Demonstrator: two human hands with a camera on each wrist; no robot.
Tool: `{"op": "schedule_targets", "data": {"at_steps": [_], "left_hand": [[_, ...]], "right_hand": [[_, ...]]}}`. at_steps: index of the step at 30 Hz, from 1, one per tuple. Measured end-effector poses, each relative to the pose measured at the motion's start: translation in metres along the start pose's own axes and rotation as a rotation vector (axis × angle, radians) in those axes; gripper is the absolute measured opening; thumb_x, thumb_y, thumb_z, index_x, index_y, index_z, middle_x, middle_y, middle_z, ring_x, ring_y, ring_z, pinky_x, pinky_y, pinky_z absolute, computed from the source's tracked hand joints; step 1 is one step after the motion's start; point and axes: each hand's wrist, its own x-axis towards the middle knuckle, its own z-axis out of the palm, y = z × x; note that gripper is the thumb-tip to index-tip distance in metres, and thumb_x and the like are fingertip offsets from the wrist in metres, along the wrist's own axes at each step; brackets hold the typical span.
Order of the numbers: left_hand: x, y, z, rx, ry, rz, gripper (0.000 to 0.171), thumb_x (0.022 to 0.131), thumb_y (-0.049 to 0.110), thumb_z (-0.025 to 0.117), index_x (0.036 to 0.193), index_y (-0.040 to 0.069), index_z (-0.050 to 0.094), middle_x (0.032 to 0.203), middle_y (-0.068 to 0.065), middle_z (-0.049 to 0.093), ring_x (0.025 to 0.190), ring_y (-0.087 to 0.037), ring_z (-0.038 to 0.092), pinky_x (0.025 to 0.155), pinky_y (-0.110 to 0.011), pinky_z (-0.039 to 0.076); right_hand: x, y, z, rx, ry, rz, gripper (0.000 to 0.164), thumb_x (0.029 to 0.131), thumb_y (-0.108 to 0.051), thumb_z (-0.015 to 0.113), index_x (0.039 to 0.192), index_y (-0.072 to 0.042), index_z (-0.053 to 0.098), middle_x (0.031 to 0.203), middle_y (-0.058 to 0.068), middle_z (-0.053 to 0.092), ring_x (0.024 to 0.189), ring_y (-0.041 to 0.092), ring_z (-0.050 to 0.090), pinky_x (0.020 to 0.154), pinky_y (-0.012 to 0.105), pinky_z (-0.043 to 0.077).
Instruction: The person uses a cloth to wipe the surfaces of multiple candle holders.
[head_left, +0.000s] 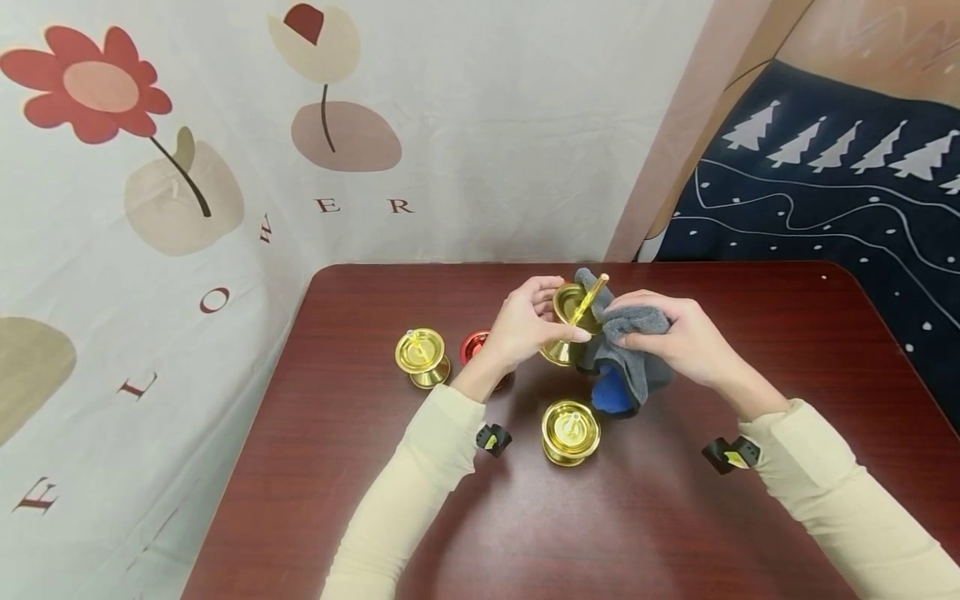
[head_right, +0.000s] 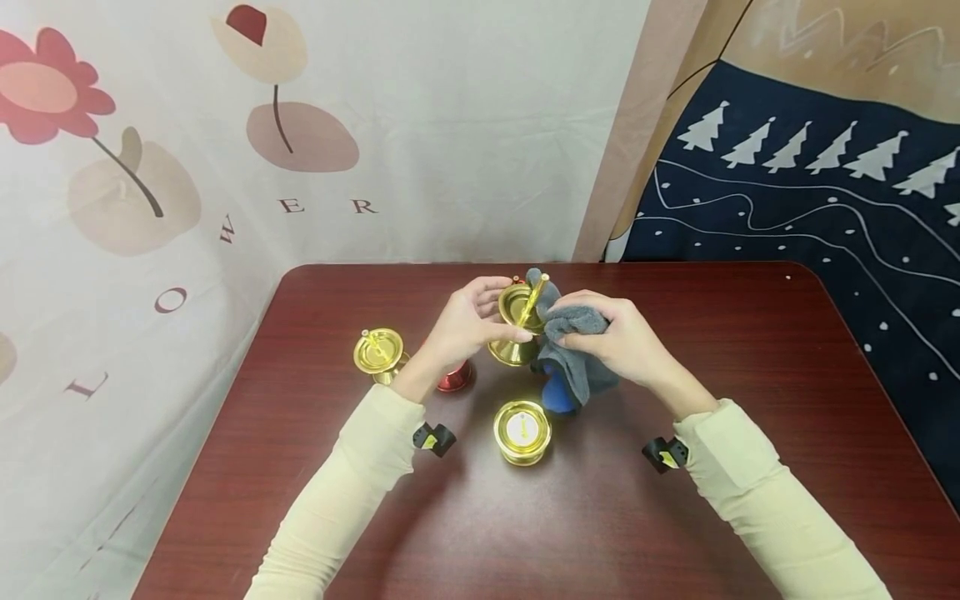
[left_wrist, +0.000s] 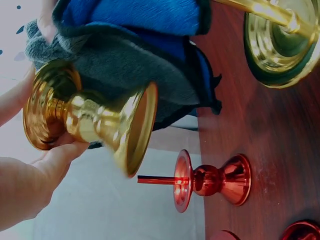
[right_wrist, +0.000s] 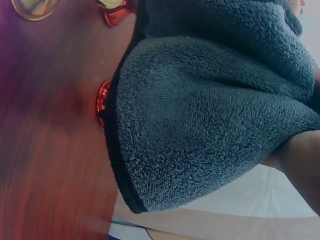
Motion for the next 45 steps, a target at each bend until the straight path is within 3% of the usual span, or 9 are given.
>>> {"op": "schedule_targets", "data": {"at_steps": [4, 10, 16, 23, 27, 32, 35, 38, 45], "left_hand": [[0.000, 0.000, 0.000, 0.058, -0.022, -0.023, 0.073, 0.065, 0.003, 0.081, 0.129, -0.001, 0.046, 0.125, -0.012, 0.053, 0.104, -0.021, 0.055, 0.081, -0.025, 0.049], [0.000, 0.004, -0.006, 0.014, -0.096, 0.002, 0.068, 0.071, -0.003, 0.075, 0.131, -0.004, 0.043, 0.129, -0.014, 0.049, 0.110, -0.023, 0.054, 0.085, -0.028, 0.047], [0.000, 0.006, -0.011, -0.074, -0.119, 0.022, 0.056, 0.074, -0.005, 0.071, 0.125, -0.004, 0.048, 0.117, -0.018, 0.057, 0.100, -0.022, 0.058, 0.077, -0.027, 0.050], [0.001, 0.007, -0.012, 0.003, -0.154, 0.000, 0.059, 0.069, 0.000, 0.077, 0.123, 0.000, 0.052, 0.110, -0.012, 0.060, 0.095, -0.018, 0.058, 0.078, -0.026, 0.049], [0.001, 0.007, -0.012, -0.048, -0.197, 0.005, 0.057, 0.070, -0.004, 0.075, 0.121, 0.000, 0.051, 0.110, -0.012, 0.058, 0.097, -0.019, 0.057, 0.084, -0.030, 0.047], [0.002, 0.007, -0.010, -0.121, -0.228, -0.051, 0.058, 0.070, -0.010, 0.072, 0.121, -0.003, 0.044, 0.109, -0.018, 0.058, 0.097, -0.019, 0.057, 0.083, -0.029, 0.048], [0.001, 0.006, -0.008, -0.111, -0.218, -0.068, 0.063, 0.069, -0.011, 0.072, 0.124, -0.003, 0.042, 0.113, -0.018, 0.057, 0.099, -0.020, 0.057, 0.085, -0.029, 0.047], [0.001, 0.006, -0.007, -0.041, -0.184, -0.050, 0.068, 0.068, -0.006, 0.075, 0.128, -0.002, 0.043, 0.118, -0.015, 0.055, 0.102, -0.021, 0.055, 0.089, -0.030, 0.045], [0.001, 0.001, -0.002, 0.117, -0.003, 0.007, 0.069, 0.062, 0.006, 0.083, 0.123, 0.003, 0.050, 0.115, -0.011, 0.057, 0.097, -0.022, 0.055, 0.083, -0.029, 0.047]], "right_hand": [[0.000, 0.000, -0.002, 0.007, 0.025, 0.008, 0.033, 0.080, -0.009, 0.071, 0.112, -0.011, 0.063, 0.105, 0.002, 0.062, 0.093, 0.010, 0.056, 0.075, 0.020, 0.047], [0.002, 0.004, -0.008, 0.035, 0.040, 0.006, 0.032, 0.080, -0.007, 0.070, 0.111, -0.008, 0.063, 0.103, 0.001, 0.063, 0.092, 0.011, 0.057, 0.075, 0.019, 0.047], [0.004, 0.005, -0.014, 0.082, 0.017, -0.012, 0.033, 0.080, -0.006, 0.070, 0.112, -0.006, 0.062, 0.102, 0.002, 0.064, 0.091, 0.014, 0.058, 0.074, 0.020, 0.049], [0.003, 0.006, -0.016, 0.153, -0.023, -0.016, 0.033, 0.081, 0.000, 0.067, 0.113, -0.002, 0.060, 0.100, 0.001, 0.065, 0.088, 0.015, 0.060, 0.072, 0.025, 0.051], [0.002, 0.007, -0.015, 0.165, -0.038, -0.033, 0.033, 0.080, 0.001, 0.067, 0.112, 0.001, 0.060, 0.100, 0.001, 0.065, 0.088, 0.015, 0.060, 0.072, 0.025, 0.051], [0.003, 0.006, -0.015, 0.169, -0.038, -0.029, 0.033, 0.080, 0.001, 0.067, 0.113, 0.000, 0.060, 0.100, 0.002, 0.064, 0.088, 0.015, 0.060, 0.073, 0.024, 0.051], [0.004, 0.005, -0.015, 0.149, -0.046, -0.014, 0.034, 0.081, -0.001, 0.067, 0.114, -0.001, 0.060, 0.101, 0.002, 0.064, 0.089, 0.015, 0.060, 0.073, 0.025, 0.051], [0.004, 0.004, -0.014, 0.106, -0.050, 0.013, 0.034, 0.081, -0.005, 0.068, 0.114, -0.005, 0.060, 0.102, 0.001, 0.064, 0.089, 0.014, 0.060, 0.073, 0.025, 0.051], [0.006, 0.004, -0.004, 0.001, -0.050, 0.014, 0.032, 0.080, -0.009, 0.070, 0.111, -0.008, 0.062, 0.102, 0.003, 0.063, 0.086, 0.013, 0.058, 0.071, 0.024, 0.050]]}}
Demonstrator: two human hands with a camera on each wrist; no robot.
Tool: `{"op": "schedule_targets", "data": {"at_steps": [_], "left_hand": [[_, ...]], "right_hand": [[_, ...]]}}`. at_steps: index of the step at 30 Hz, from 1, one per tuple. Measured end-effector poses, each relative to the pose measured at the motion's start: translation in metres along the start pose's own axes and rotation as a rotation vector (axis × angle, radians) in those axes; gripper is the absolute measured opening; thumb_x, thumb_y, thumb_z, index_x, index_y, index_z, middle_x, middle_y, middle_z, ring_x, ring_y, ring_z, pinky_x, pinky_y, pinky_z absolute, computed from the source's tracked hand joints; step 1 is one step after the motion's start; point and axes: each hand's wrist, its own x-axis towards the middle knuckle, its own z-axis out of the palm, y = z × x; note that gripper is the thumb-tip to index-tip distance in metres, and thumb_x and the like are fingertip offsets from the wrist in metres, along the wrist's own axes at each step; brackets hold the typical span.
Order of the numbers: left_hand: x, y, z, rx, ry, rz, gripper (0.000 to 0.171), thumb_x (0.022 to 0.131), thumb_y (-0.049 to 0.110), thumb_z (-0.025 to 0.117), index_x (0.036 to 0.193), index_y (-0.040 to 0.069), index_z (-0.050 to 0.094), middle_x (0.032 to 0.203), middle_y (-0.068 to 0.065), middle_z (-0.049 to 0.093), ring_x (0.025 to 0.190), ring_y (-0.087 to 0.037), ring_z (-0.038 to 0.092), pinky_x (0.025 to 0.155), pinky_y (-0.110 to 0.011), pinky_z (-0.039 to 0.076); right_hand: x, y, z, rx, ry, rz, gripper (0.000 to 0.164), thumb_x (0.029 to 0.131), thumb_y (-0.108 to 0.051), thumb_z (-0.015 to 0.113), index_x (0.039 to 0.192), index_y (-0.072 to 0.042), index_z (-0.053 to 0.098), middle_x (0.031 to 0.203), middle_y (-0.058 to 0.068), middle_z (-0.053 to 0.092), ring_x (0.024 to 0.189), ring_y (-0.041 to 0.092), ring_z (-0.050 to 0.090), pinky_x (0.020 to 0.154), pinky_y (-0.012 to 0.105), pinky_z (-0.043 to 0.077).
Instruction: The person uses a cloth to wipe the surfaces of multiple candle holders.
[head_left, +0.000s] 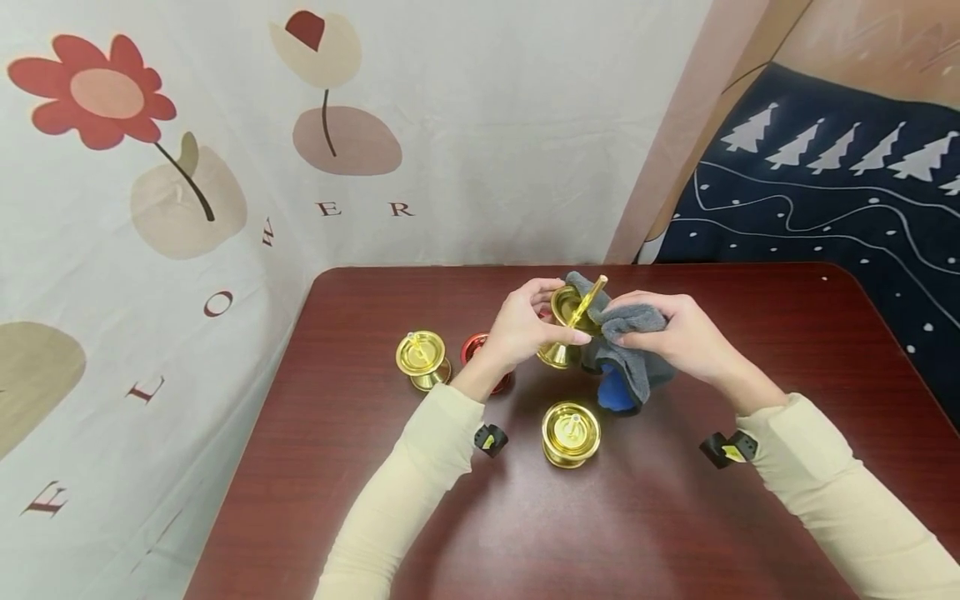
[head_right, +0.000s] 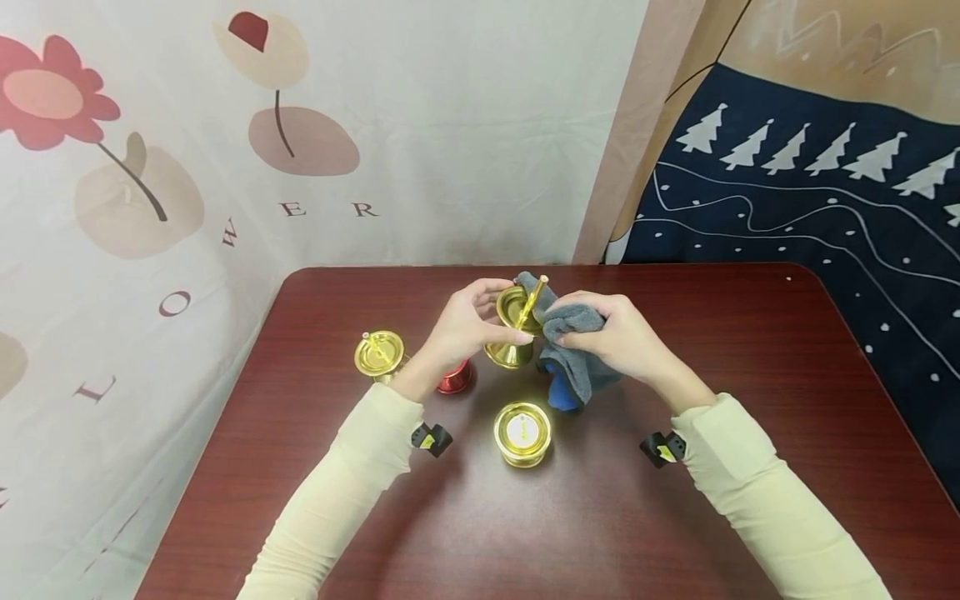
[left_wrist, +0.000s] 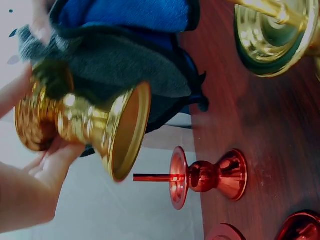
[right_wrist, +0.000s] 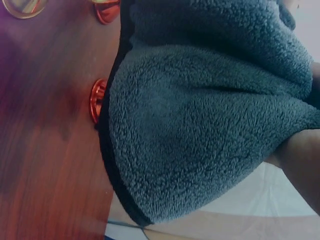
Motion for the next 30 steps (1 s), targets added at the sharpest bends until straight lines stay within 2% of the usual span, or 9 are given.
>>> {"op": "schedule_targets", "data": {"at_steps": [3, 6, 11, 15, 20, 24, 27, 30], "left_hand": [[0.001, -0.002, 0.005, 0.059, 0.082, 0.031, 0.069, 0.060, 0.009, 0.085, 0.120, 0.002, 0.050, 0.113, -0.010, 0.058, 0.099, -0.021, 0.056, 0.086, -0.030, 0.046], [0.001, -0.002, 0.008, 0.109, 0.134, 0.043, 0.070, 0.059, 0.011, 0.086, 0.119, 0.003, 0.050, 0.112, -0.010, 0.059, 0.100, -0.021, 0.056, 0.086, -0.029, 0.046], [-0.001, 0.000, 0.011, 0.144, 0.144, 0.043, 0.070, 0.059, 0.012, 0.086, 0.119, 0.004, 0.051, 0.111, -0.009, 0.059, 0.099, -0.020, 0.057, 0.085, -0.027, 0.047], [-0.002, -0.001, 0.008, 0.118, 0.091, 0.033, 0.070, 0.059, 0.013, 0.087, 0.118, 0.005, 0.051, 0.114, -0.006, 0.058, 0.097, -0.019, 0.057, 0.084, -0.028, 0.047], [-0.001, -0.001, 0.002, -0.007, -0.038, 0.016, 0.069, 0.059, 0.004, 0.084, 0.119, 0.002, 0.050, 0.112, -0.008, 0.057, 0.097, -0.020, 0.057, 0.085, -0.030, 0.048], [-0.001, 0.000, -0.002, -0.104, -0.142, 0.001, 0.067, 0.061, -0.004, 0.081, 0.120, -0.001, 0.050, 0.109, -0.012, 0.058, 0.097, -0.021, 0.057, 0.083, -0.026, 0.048], [-0.001, 0.000, -0.004, -0.148, -0.173, -0.027, 0.066, 0.063, -0.006, 0.079, 0.122, -0.001, 0.050, 0.110, -0.012, 0.058, 0.095, -0.019, 0.057, 0.080, -0.025, 0.048], [0.000, -0.002, -0.007, -0.212, -0.165, -0.057, 0.063, 0.067, -0.007, 0.075, 0.124, -0.002, 0.049, 0.112, -0.016, 0.058, 0.094, -0.017, 0.058, 0.078, -0.025, 0.049]], "right_hand": [[0.002, -0.001, 0.004, -0.024, -0.004, 0.000, 0.032, 0.079, -0.008, 0.071, 0.110, -0.009, 0.063, 0.104, 0.004, 0.063, 0.088, 0.013, 0.058, 0.072, 0.024, 0.050], [0.003, -0.004, 0.006, -0.045, -0.023, 0.000, 0.031, 0.079, -0.007, 0.071, 0.109, -0.009, 0.064, 0.106, 0.003, 0.062, 0.090, 0.013, 0.057, 0.074, 0.023, 0.049], [0.003, -0.009, 0.006, -0.071, -0.046, -0.001, 0.029, 0.079, -0.008, 0.071, 0.107, -0.010, 0.065, 0.103, 0.003, 0.064, 0.089, 0.014, 0.056, 0.075, 0.024, 0.048], [0.003, -0.009, 0.003, -0.102, -0.052, -0.004, 0.028, 0.078, -0.008, 0.071, 0.106, -0.010, 0.066, 0.102, 0.003, 0.064, 0.089, 0.012, 0.056, 0.076, 0.023, 0.047], [0.004, -0.004, -0.006, -0.104, -0.044, 0.006, 0.027, 0.078, -0.007, 0.071, 0.105, -0.010, 0.066, 0.100, 0.002, 0.064, 0.087, 0.010, 0.056, 0.073, 0.022, 0.047], [0.004, -0.002, -0.012, -0.076, -0.049, 0.013, 0.027, 0.080, -0.007, 0.069, 0.107, -0.009, 0.065, 0.102, 0.004, 0.064, 0.087, 0.012, 0.057, 0.072, 0.023, 0.049], [0.004, -0.003, -0.015, -0.058, -0.044, 0.026, 0.030, 0.081, -0.009, 0.068, 0.111, -0.009, 0.064, 0.103, 0.004, 0.064, 0.088, 0.012, 0.058, 0.072, 0.024, 0.050], [0.004, -0.003, -0.016, -0.028, -0.015, 0.031, 0.031, 0.082, -0.011, 0.068, 0.112, -0.010, 0.063, 0.102, 0.002, 0.065, 0.088, 0.012, 0.059, 0.072, 0.024, 0.050]]}}
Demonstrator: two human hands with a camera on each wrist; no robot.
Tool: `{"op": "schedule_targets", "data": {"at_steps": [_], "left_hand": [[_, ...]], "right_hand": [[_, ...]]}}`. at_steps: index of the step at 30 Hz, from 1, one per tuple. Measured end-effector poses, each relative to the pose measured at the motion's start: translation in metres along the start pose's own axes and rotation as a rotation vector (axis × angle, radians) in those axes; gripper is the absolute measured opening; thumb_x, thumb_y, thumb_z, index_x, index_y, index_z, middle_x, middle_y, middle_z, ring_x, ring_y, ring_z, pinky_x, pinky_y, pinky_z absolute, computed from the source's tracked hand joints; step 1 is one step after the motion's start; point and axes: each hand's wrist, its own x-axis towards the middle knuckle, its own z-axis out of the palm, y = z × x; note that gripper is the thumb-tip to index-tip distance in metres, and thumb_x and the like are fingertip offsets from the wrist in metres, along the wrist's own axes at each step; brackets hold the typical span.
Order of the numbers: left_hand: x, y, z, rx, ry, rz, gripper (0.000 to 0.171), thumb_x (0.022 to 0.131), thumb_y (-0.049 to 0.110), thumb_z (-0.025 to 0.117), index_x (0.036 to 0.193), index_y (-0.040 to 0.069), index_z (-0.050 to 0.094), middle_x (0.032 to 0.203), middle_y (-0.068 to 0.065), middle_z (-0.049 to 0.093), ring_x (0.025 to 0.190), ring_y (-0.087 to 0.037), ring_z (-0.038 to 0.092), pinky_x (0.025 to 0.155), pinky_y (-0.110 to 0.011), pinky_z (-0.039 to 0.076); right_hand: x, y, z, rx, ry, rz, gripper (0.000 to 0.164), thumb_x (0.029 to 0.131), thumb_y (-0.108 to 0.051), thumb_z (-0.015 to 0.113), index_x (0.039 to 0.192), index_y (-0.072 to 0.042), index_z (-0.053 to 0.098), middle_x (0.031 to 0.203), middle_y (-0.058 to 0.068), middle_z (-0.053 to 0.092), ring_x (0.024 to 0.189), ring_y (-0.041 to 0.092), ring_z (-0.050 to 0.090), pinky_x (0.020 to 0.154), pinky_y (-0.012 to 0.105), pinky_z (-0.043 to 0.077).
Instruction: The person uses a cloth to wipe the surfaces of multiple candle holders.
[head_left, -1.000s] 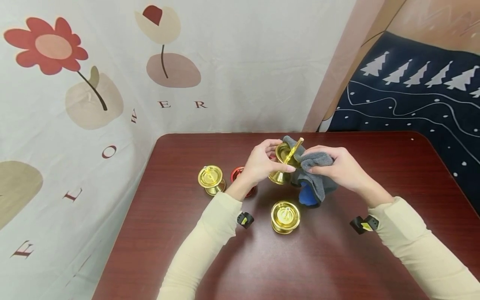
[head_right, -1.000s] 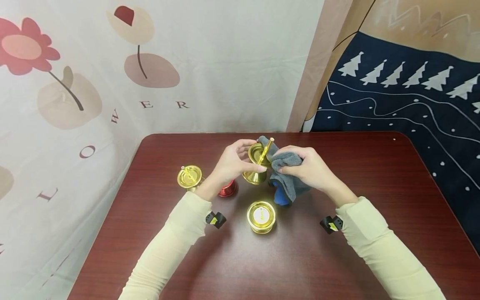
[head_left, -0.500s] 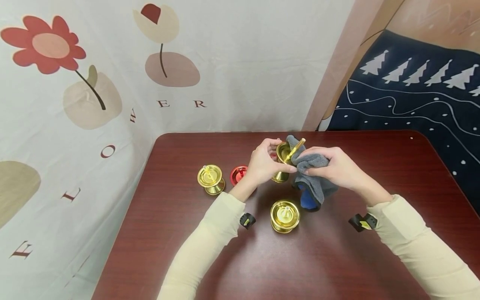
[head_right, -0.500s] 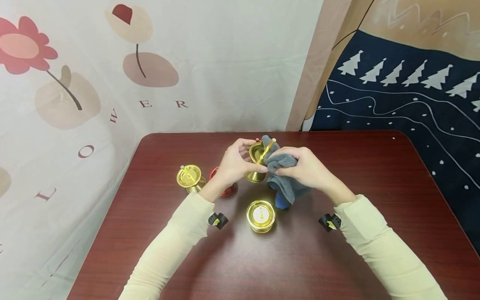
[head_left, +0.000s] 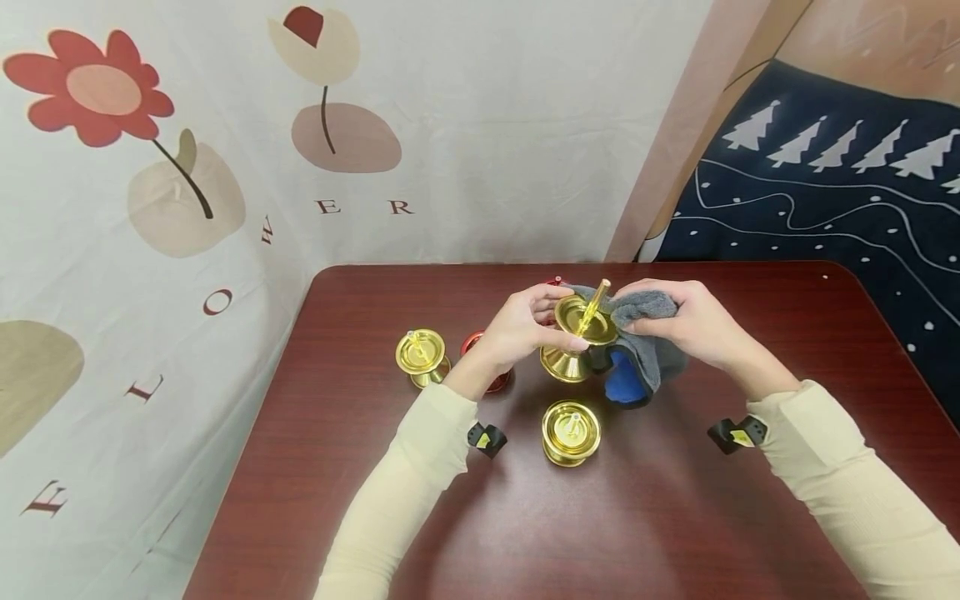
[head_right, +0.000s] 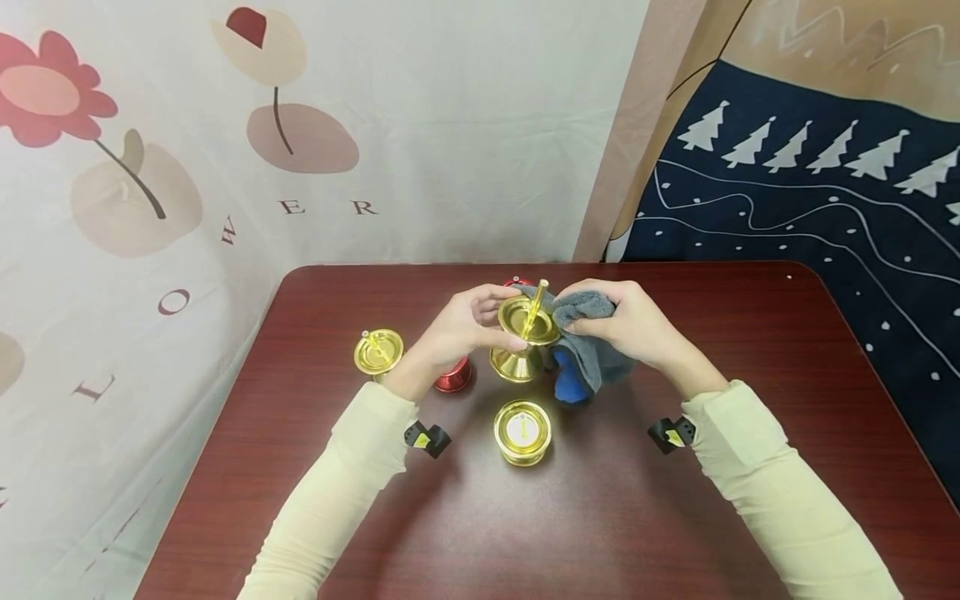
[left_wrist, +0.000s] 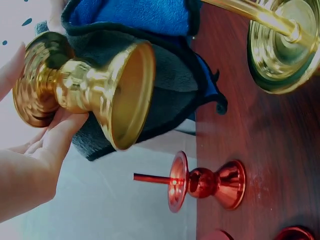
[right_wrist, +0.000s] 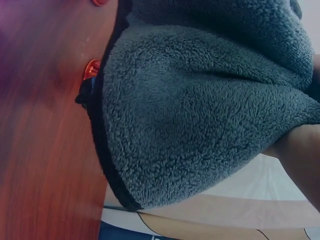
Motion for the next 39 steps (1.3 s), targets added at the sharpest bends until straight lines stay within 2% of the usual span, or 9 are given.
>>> {"op": "schedule_targets", "data": {"at_steps": [3, 8, 12, 20, 25, 29, 32, 36, 39], "left_hand": [[0.001, -0.001, -0.005, -0.068, 0.048, -0.001, 0.058, 0.071, -0.008, 0.072, 0.124, -0.005, 0.049, 0.113, -0.019, 0.058, 0.092, -0.016, 0.059, 0.077, -0.026, 0.050], [0.002, -0.003, -0.015, -0.112, 0.145, 0.012, 0.049, 0.075, -0.006, 0.069, 0.120, -0.007, 0.051, 0.109, -0.019, 0.060, 0.087, -0.014, 0.059, 0.076, -0.025, 0.049], [0.003, -0.003, -0.019, -0.137, 0.174, -0.007, 0.047, 0.077, -0.002, 0.068, 0.121, -0.006, 0.051, 0.107, -0.017, 0.060, 0.085, -0.013, 0.058, 0.080, -0.027, 0.048], [0.005, 0.000, -0.017, -0.229, 0.246, -0.031, 0.049, 0.078, -0.001, 0.068, 0.122, -0.008, 0.049, 0.103, -0.015, 0.059, 0.086, -0.014, 0.060, 0.085, -0.030, 0.048], [0.004, 0.000, -0.008, -0.242, 0.221, -0.034, 0.046, 0.079, -0.002, 0.068, 0.120, -0.008, 0.049, 0.100, -0.014, 0.060, 0.081, -0.013, 0.060, 0.085, -0.033, 0.048], [0.003, 0.000, 0.000, -0.259, 0.188, -0.028, 0.041, 0.080, -0.002, 0.066, 0.117, -0.008, 0.050, 0.092, -0.009, 0.062, 0.073, -0.010, 0.060, 0.088, -0.042, 0.046], [0.003, 0.000, 0.003, -0.262, 0.176, -0.032, 0.042, 0.081, -0.002, 0.065, 0.119, -0.009, 0.047, 0.091, -0.008, 0.061, 0.074, -0.010, 0.060, 0.089, -0.045, 0.044], [0.005, -0.002, 0.006, -0.269, 0.171, -0.050, 0.051, 0.081, -0.001, 0.065, 0.125, -0.011, 0.041, 0.097, -0.012, 0.060, 0.080, -0.011, 0.060, 0.089, -0.040, 0.045], [0.006, -0.004, 0.007, -0.283, 0.172, -0.052, 0.050, 0.080, -0.003, 0.066, 0.123, -0.012, 0.043, 0.099, -0.017, 0.062, 0.080, -0.012, 0.061, 0.090, -0.043, 0.044]], "right_hand": [[-0.003, -0.001, -0.003, 0.031, 0.041, -0.035, 0.032, 0.081, -0.009, 0.069, 0.112, -0.008, 0.063, 0.101, 0.001, 0.065, 0.087, 0.013, 0.059, 0.072, 0.022, 0.050], [-0.008, -0.002, -0.009, 0.070, 0.096, -0.087, 0.032, 0.079, -0.004, 0.070, 0.110, -0.004, 0.063, 0.101, 0.001, 0.065, 0.088, 0.014, 0.058, 0.071, 0.019, 0.049], [-0.011, 0.000, -0.008, 0.098, 0.097, -0.084, 0.032, 0.080, -0.002, 0.068, 0.111, -0.002, 0.062, 0.102, 0.001, 0.065, 0.090, 0.014, 0.058, 0.073, 0.019, 0.049], [-0.012, 0.005, -0.001, 0.147, 0.092, -0.130, 0.035, 0.077, 0.003, 0.069, 0.111, 0.001, 0.062, 0.105, 0.004, 0.063, 0.096, 0.015, 0.057, 0.075, 0.019, 0.049], [-0.008, 0.003, 0.001, 0.162, 0.117, -0.124, 0.035, 0.076, 0.002, 0.071, 0.111, 0.001, 0.062, 0.105, 0.005, 0.063, 0.096, 0.015, 0.056, 0.076, 0.019, 0.048], [-0.005, 0.001, 0.007, 0.165, 0.146, -0.090, 0.034, 0.076, -0.001, 0.072, 0.109, -0.002, 0.063, 0.104, 0.004, 0.063, 0.094, 0.015, 0.056, 0.075, 0.019, 0.048], [-0.003, 0.000, 0.013, 0.158, 0.162, -0.068, 0.034, 0.075, -0.002, 0.073, 0.108, -0.003, 0.064, 0.103, 0.001, 0.062, 0.092, 0.015, 0.056, 0.073, 0.019, 0.048], [-0.001, -0.001, 0.019, 0.156, 0.185, -0.037, 0.034, 0.076, -0.003, 0.073, 0.108, -0.003, 0.063, 0.100, -0.002, 0.063, 0.087, 0.014, 0.056, 0.070, 0.021, 0.049], [0.000, 0.001, 0.022, 0.156, 0.206, 0.004, 0.032, 0.077, -0.005, 0.072, 0.107, -0.003, 0.063, 0.096, -0.003, 0.063, 0.083, 0.015, 0.057, 0.068, 0.022, 0.049]]}}
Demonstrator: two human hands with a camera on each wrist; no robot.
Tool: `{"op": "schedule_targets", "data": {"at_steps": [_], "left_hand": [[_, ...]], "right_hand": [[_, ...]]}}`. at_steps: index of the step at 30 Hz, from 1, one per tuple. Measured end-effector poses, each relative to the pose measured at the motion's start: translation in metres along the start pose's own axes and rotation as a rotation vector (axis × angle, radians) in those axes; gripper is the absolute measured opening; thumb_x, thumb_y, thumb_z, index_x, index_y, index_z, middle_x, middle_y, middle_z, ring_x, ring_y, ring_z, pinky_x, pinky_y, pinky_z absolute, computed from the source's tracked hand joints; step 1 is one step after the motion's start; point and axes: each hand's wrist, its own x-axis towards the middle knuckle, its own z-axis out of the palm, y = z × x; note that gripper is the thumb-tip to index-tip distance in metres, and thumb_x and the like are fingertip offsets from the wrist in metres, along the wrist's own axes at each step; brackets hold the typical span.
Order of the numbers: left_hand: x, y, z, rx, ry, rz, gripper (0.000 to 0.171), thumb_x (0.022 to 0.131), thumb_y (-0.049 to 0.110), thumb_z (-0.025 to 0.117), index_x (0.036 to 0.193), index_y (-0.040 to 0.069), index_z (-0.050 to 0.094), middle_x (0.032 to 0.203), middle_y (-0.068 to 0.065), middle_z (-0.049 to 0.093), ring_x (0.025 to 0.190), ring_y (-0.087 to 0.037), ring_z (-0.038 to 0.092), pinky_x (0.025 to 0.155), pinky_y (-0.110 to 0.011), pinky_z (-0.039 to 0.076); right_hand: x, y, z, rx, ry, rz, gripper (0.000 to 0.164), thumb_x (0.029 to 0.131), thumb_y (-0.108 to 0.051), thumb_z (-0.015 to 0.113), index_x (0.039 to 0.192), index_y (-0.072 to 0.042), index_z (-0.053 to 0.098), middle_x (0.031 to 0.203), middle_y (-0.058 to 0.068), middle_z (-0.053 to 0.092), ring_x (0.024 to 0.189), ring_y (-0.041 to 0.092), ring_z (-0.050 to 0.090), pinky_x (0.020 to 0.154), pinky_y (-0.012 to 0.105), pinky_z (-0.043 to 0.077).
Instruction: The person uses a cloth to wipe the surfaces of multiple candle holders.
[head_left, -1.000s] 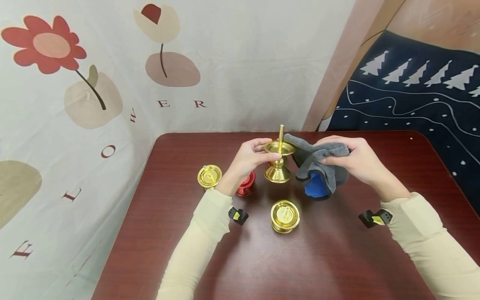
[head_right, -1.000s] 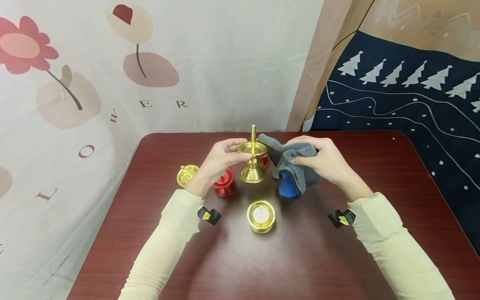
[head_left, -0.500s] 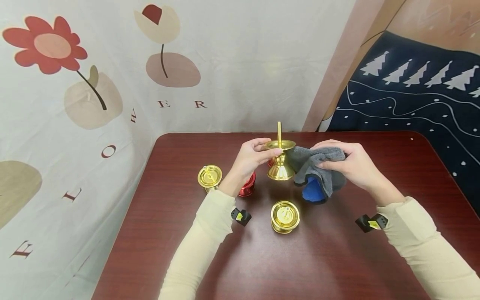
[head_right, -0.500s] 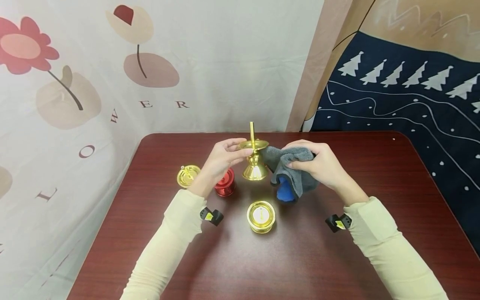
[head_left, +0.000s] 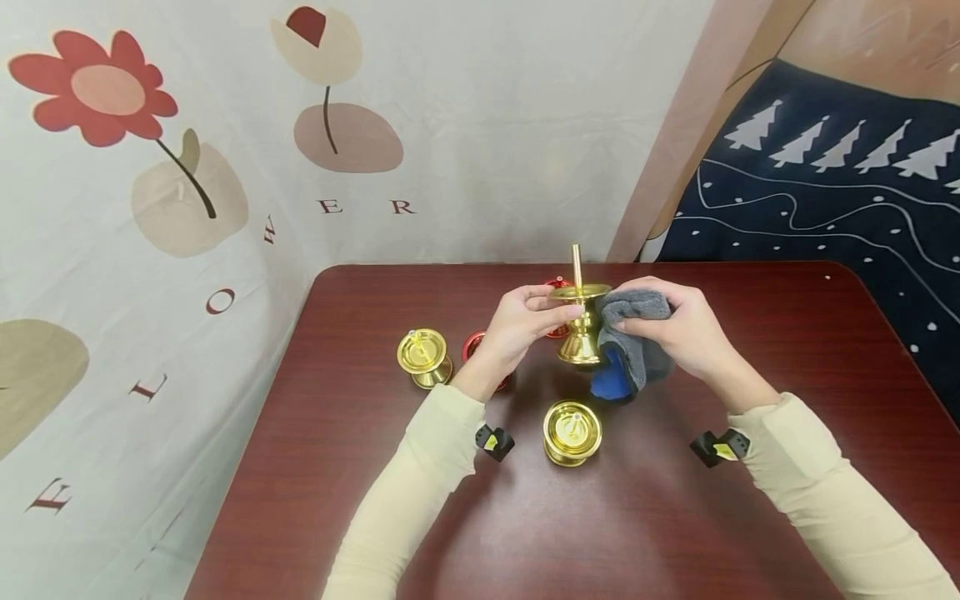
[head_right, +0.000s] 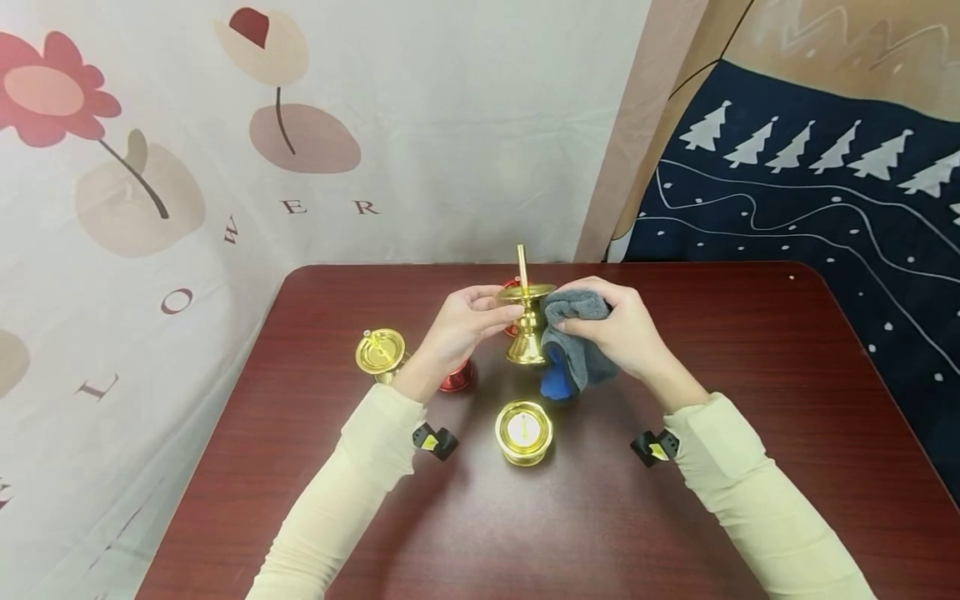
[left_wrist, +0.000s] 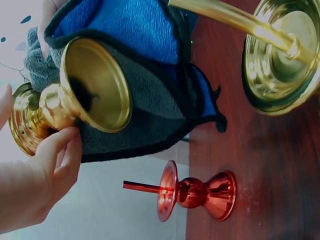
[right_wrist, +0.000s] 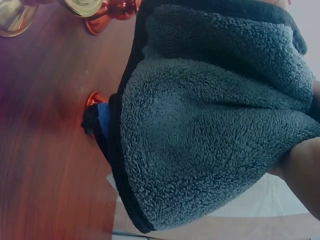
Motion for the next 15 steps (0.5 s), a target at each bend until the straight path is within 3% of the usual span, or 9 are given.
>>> {"op": "schedule_targets", "data": {"at_steps": [4, 7, 11, 15], "left_hand": [[0.0001, -0.0023, 0.0007, 0.024, 0.001, 0.008, 0.038, 0.077, -0.006, 0.068, 0.111, -0.012, 0.052, 0.097, -0.017, 0.062, 0.079, -0.013, 0.061, 0.088, -0.041, 0.045], [-0.0002, -0.0024, 0.0007, 0.080, -0.021, 0.012, 0.037, 0.075, -0.006, 0.069, 0.109, -0.012, 0.055, 0.099, -0.016, 0.062, 0.084, -0.014, 0.060, 0.083, -0.033, 0.049], [-0.0007, -0.0006, -0.0021, 0.152, -0.106, 0.038, 0.044, 0.073, -0.010, 0.069, 0.115, -0.010, 0.055, 0.113, -0.019, 0.059, 0.099, -0.019, 0.059, 0.083, -0.028, 0.049], [-0.0011, 0.0021, -0.0057, 0.257, -0.194, 0.110, 0.055, 0.070, -0.012, 0.071, 0.121, -0.008, 0.051, 0.122, -0.018, 0.054, 0.109, -0.024, 0.053, 0.089, -0.029, 0.045]], "right_hand": [[0.0003, 0.0018, 0.0006, 0.008, 0.025, 0.054, 0.033, 0.077, -0.007, 0.072, 0.108, -0.004, 0.062, 0.094, -0.003, 0.064, 0.082, 0.014, 0.058, 0.068, 0.023, 0.050], [0.0011, 0.0012, -0.0004, 0.020, 0.025, 0.076, 0.034, 0.078, -0.008, 0.072, 0.110, -0.003, 0.061, 0.095, -0.003, 0.064, 0.082, 0.014, 0.058, 0.068, 0.023, 0.050], [0.0022, -0.0020, -0.0027, 0.009, 0.018, 0.093, 0.036, 0.079, -0.010, 0.071, 0.112, -0.002, 0.060, 0.096, -0.002, 0.063, 0.083, 0.014, 0.058, 0.070, 0.022, 0.050], [0.0031, -0.0048, -0.0053, 0.008, 0.032, 0.122, 0.037, 0.080, -0.012, 0.071, 0.113, -0.002, 0.059, 0.097, -0.002, 0.063, 0.084, 0.015, 0.059, 0.071, 0.022, 0.051]]}}
